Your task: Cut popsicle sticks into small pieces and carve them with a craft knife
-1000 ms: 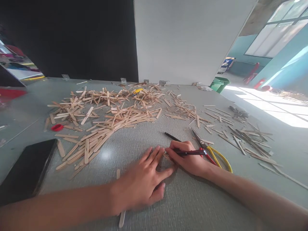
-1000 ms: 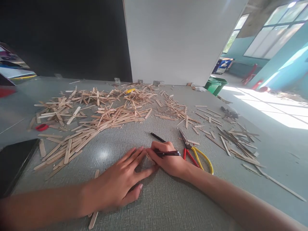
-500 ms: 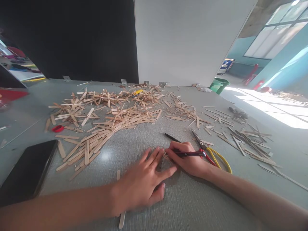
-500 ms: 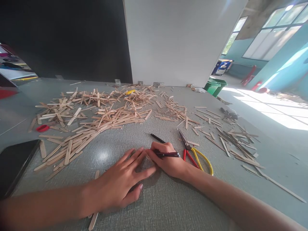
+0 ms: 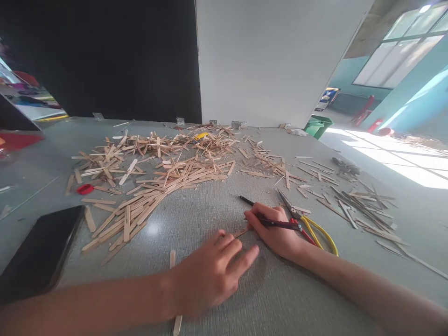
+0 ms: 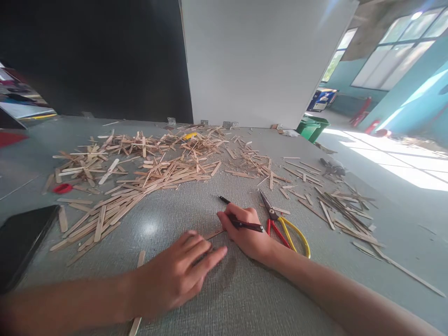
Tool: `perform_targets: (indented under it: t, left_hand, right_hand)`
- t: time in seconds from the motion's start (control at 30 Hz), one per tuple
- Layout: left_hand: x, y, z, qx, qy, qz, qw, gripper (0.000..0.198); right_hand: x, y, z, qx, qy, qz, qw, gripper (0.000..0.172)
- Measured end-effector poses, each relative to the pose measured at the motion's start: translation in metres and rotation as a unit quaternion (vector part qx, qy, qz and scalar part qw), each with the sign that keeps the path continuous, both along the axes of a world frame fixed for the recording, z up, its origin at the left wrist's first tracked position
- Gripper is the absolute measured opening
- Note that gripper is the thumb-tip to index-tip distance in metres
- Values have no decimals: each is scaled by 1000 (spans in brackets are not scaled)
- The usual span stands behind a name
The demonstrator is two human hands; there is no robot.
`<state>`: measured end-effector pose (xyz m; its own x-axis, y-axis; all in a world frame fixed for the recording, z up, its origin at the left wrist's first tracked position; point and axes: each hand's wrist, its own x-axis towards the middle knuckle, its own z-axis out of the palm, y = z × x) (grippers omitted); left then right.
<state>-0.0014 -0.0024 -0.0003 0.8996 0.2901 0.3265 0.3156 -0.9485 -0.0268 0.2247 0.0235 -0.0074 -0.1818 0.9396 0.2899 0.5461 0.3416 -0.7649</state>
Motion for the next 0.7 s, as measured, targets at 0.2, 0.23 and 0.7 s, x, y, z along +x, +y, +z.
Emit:
perform_targets:
  t: [0.2, 0.23, 0.7]
  left_hand:
    - [0, 1, -2, -23, -101, -38, 994, 33]
    - [0, 1, 0, -24, -106, -4, 994, 34]
    - [-1, 7, 9, -143, 16, 7, 990, 37]
  right_hand:
    - [1, 0, 6, -31, 45, -18, 998, 19]
    - [2, 1, 6, -24, 43, -27, 998, 19]
    - [3, 9, -3, -56, 149, -39, 987, 16]
